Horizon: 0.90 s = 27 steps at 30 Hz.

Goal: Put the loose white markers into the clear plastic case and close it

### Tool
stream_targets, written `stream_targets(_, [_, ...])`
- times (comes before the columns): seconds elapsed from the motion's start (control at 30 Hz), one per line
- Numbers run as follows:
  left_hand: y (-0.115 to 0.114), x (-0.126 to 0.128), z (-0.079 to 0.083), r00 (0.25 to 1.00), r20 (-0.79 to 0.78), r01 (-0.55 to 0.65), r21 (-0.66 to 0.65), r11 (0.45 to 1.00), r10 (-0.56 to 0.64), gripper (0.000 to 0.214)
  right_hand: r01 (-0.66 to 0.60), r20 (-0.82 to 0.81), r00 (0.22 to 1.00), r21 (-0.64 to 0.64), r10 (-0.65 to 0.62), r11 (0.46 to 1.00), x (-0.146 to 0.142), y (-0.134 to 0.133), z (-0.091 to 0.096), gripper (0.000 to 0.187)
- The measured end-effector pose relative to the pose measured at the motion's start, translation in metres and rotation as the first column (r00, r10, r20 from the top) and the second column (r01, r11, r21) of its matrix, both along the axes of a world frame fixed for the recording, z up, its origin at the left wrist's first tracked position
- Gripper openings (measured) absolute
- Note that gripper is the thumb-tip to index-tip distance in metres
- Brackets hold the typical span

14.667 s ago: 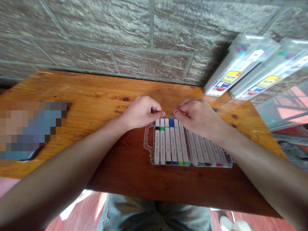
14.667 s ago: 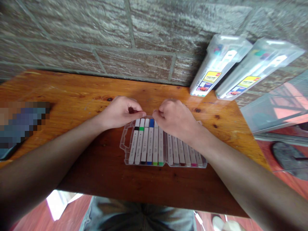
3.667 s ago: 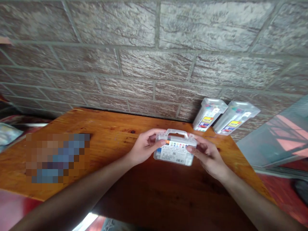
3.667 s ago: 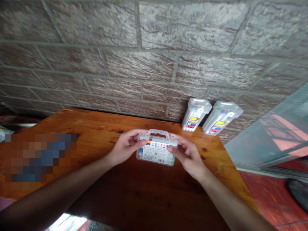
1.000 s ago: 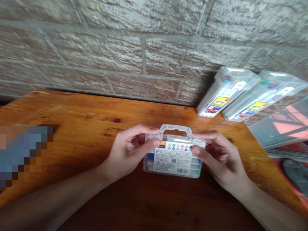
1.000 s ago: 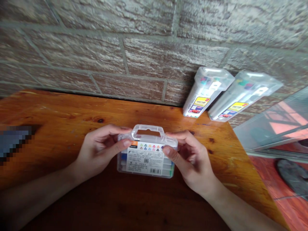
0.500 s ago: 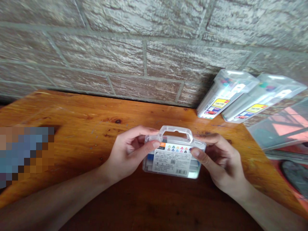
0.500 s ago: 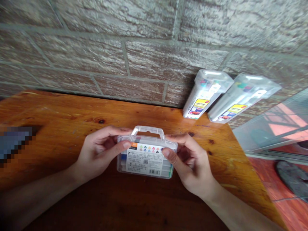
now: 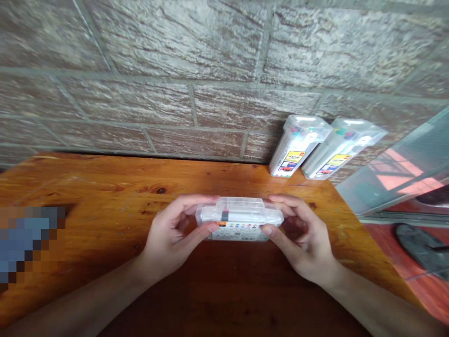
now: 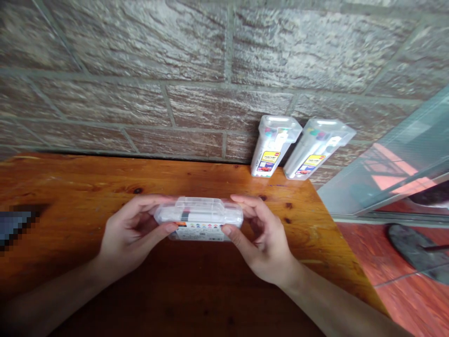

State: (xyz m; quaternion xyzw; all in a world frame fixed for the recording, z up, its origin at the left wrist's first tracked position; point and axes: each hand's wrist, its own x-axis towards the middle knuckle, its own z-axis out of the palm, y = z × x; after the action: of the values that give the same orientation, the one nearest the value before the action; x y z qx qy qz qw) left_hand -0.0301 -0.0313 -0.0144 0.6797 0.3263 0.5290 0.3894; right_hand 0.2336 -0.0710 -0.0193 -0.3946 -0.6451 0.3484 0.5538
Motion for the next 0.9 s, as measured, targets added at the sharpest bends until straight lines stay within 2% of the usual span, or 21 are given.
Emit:
stream_targets(0.13, [0.001,-0.002,-0.002,0.997,-0.061,0.037,-0.062,0.997,-0.041,0.037,0.008,0.070,0.997,0.046,-0.011,0.999,0.004,0.000,0.000,0.051])
stream_targets(0.23, [0.002,-0.004,-0.005,0.988,-0.106,0.101,-0.111,0.989,-0.113,0.032,0.001,0.146,0.989,0.061,-0.010,0.998,0.006,0.001,0.001,0.050])
stream_targets(0.33, [0.003,-0.006,-0.006,0.963,-0.207,0.139,-0.158,0.978,-0.170,0.034,0.000,0.231,0.973,0.107,-0.025,0.994,0.005,0.005,0.004,0.041])
stream_targets(0.43, [0.004,-0.008,-0.005,0.951,-0.238,0.156,-0.183,0.971,-0.197,0.036,-0.026,0.291,0.957,0.108,-0.007,0.994,0.003,0.009,0.006,0.030])
stream_targets(0.6, [0.005,-0.008,-0.007,0.953,-0.196,0.189,-0.205,0.960,-0.230,0.038,-0.076,0.312,0.948,0.050,0.056,0.996,0.006,0.012,0.004,0.027])
stream_targets(0.7, [0.007,-0.007,-0.010,0.948,-0.115,0.255,-0.276,0.927,-0.295,0.040,-0.097,0.296,0.950,-0.017,0.098,0.995,0.009,0.013,-0.002,0.028])
stream_targets(0.9, [0.014,-0.004,-0.012,0.924,0.121,0.380,-0.384,0.841,-0.362,0.052,-0.069,0.082,0.993,-0.204,0.087,0.976,0.005,0.020,-0.006,0.027])
